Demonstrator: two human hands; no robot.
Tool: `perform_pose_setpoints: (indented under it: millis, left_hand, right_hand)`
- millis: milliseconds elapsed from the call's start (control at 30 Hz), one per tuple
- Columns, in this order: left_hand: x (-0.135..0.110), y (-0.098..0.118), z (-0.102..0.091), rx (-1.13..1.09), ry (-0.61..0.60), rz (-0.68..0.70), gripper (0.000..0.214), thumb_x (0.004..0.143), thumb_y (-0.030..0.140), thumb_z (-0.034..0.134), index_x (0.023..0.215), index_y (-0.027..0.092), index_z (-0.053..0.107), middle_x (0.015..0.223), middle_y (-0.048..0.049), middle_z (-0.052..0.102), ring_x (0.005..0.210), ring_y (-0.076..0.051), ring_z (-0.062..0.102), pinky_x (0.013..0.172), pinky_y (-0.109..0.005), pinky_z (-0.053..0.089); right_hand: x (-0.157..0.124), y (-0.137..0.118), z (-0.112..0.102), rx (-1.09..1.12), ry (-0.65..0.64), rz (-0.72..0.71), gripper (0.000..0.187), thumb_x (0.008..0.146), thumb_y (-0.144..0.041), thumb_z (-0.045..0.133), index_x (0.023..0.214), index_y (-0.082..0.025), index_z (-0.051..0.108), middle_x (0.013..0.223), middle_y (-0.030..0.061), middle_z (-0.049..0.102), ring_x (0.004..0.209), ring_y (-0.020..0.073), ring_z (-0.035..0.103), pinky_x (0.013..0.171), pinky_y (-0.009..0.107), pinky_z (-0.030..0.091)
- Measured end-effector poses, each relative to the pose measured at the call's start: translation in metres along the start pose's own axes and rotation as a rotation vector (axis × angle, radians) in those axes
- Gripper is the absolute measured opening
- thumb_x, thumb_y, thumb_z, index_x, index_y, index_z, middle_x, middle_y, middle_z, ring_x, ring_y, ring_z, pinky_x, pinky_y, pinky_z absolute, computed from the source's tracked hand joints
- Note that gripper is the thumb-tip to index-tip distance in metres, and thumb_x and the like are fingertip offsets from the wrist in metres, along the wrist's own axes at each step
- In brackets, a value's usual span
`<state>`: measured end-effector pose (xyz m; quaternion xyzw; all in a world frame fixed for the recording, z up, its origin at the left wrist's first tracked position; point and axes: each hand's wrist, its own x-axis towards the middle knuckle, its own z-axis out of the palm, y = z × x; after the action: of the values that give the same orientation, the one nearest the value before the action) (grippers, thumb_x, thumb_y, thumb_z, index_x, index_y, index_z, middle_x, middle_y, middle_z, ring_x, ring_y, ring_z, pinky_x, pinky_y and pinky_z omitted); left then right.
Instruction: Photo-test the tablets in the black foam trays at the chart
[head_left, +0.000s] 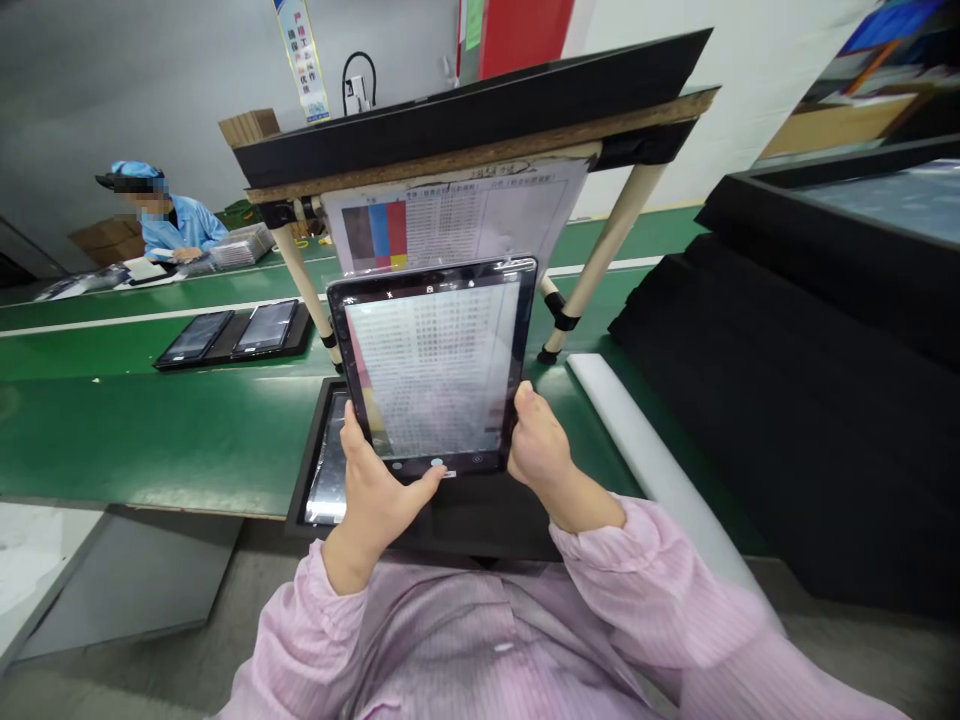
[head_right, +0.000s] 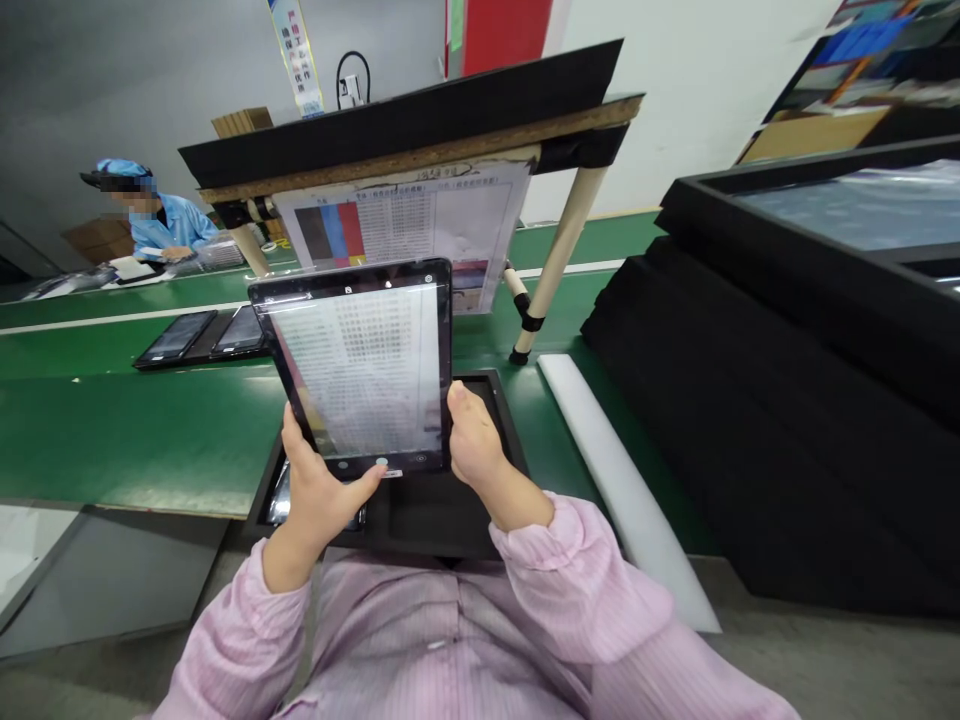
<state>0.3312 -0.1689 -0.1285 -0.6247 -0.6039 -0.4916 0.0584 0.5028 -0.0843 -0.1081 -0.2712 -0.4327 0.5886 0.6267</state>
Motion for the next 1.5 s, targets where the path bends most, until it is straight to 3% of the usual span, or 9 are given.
perform_pose_setpoints:
  millis: [467, 933, 1033, 1067, 1133, 1200, 1267, 1367, 1500]
  left_hand:
    - [-0.006, -0.004, -0.024, -0.004, -0.001, 0.083, 0.126, 0.073, 0.054, 0.081, 0.161, 0.019, -0.002, 0.159, -0.0265, 0.020, 0.150, -0.041, 0.024, 0.118, -0.057, 0.031]
    - [-0.007, -0.006, -0.022, -0.013, 0.011, 0.099, 0.127, 0.072, 0.050, 0.083, 0.161, 0.021, -0.004, 0.161, -0.0252, 0.016, 0.151, -0.041, 0.019, 0.119, -0.061, 0.025]
    - [-0.006, -0.011, -0.018, -0.014, 0.055, 0.238, 0.127, 0.076, 0.047, 0.081, 0.160, 0.025, -0.011, 0.157, -0.0240, 0.021, 0.148, -0.039, 0.026, 0.113, -0.059, 0.034]
    - [-0.006, -0.013, -0.017, -0.014, 0.077, 0.304, 0.124, 0.078, 0.046, 0.080, 0.160, 0.028, -0.009, 0.154, -0.0222, 0.025, 0.144, -0.038, 0.032, 0.110, -0.057, 0.039]
    - [-0.004, -0.015, -0.018, -0.005, 0.087, 0.387, 0.107, 0.080, 0.046, 0.078, 0.161, 0.033, 0.009, 0.144, -0.0168, 0.031, 0.134, -0.035, 0.042, 0.103, -0.053, 0.046]
    - [-0.002, -0.016, -0.019, 0.015, 0.059, 0.375, 0.083, 0.083, 0.048, 0.075, 0.154, 0.032, 0.036, 0.136, -0.0132, 0.032, 0.126, -0.033, 0.047, 0.099, -0.050, 0.050]
    - [-0.001, -0.016, -0.020, 0.032, 0.040, 0.348, 0.070, 0.083, 0.050, 0.072, 0.146, 0.028, 0.050, 0.132, -0.0122, 0.032, 0.122, -0.032, 0.049, 0.097, -0.048, 0.051]
    - [-0.001, -0.016, -0.019, 0.042, 0.055, 0.344, 0.073, 0.082, 0.051, 0.072, 0.146, 0.026, 0.049, 0.130, -0.0120, 0.032, 0.117, -0.032, 0.052, 0.094, -0.049, 0.053]
    - [-0.002, -0.020, -0.015, 0.023, 0.076, 0.380, 0.093, 0.080, 0.050, 0.076, 0.158, 0.034, 0.028, 0.134, -0.0139, 0.034, 0.122, -0.033, 0.050, 0.095, -0.051, 0.051]
  right_hand:
    - [-0.020, -0.001, 0.013, -0.053, 0.043, -0.073, 0.052, 0.078, -0.077, 0.065, 0.077, -0.025, 0.070, 0.094, 0.0068, 0.077, 0.121, 0.0335, 0.064, 0.097, 0.048, 0.060]
    - [-0.022, -0.001, 0.012, -0.046, 0.038, -0.096, 0.050, 0.080, -0.075, 0.065, 0.081, -0.025, 0.071, 0.093, 0.0057, 0.077, 0.125, 0.0307, 0.062, 0.106, 0.049, 0.054]
    - [-0.022, 0.001, 0.011, -0.047, 0.045, -0.093, 0.050, 0.081, -0.074, 0.064, 0.085, -0.025, 0.071, 0.094, 0.0054, 0.077, 0.124, 0.0311, 0.062, 0.104, 0.050, 0.056]
    - [-0.021, 0.001, 0.010, -0.047, 0.044, -0.091, 0.050, 0.081, -0.074, 0.064, 0.087, -0.025, 0.072, 0.094, 0.0052, 0.077, 0.123, 0.0313, 0.063, 0.103, 0.049, 0.056]
    - [-0.021, 0.002, 0.010, -0.051, 0.034, -0.083, 0.050, 0.081, -0.075, 0.064, 0.089, -0.026, 0.072, 0.095, 0.0050, 0.077, 0.122, 0.0316, 0.063, 0.100, 0.049, 0.058]
    - [-0.021, 0.003, 0.009, -0.061, 0.021, -0.071, 0.050, 0.080, -0.075, 0.063, 0.090, -0.027, 0.072, 0.097, 0.0053, 0.077, 0.121, 0.0320, 0.064, 0.097, 0.048, 0.060]
    - [-0.021, 0.003, 0.009, -0.068, 0.011, -0.058, 0.050, 0.080, -0.076, 0.063, 0.089, -0.027, 0.072, 0.097, 0.0057, 0.076, 0.119, 0.0326, 0.065, 0.095, 0.048, 0.060]
    - [-0.021, 0.005, 0.008, -0.076, 0.015, -0.054, 0.050, 0.080, -0.076, 0.062, 0.087, -0.027, 0.071, 0.097, 0.0060, 0.076, 0.117, 0.0329, 0.066, 0.094, 0.049, 0.061]
    - [-0.019, 0.009, 0.007, -0.054, 0.013, -0.053, 0.049, 0.081, -0.075, 0.063, 0.088, -0.027, 0.072, 0.099, 0.0062, 0.077, 0.118, 0.0324, 0.066, 0.094, 0.048, 0.060]
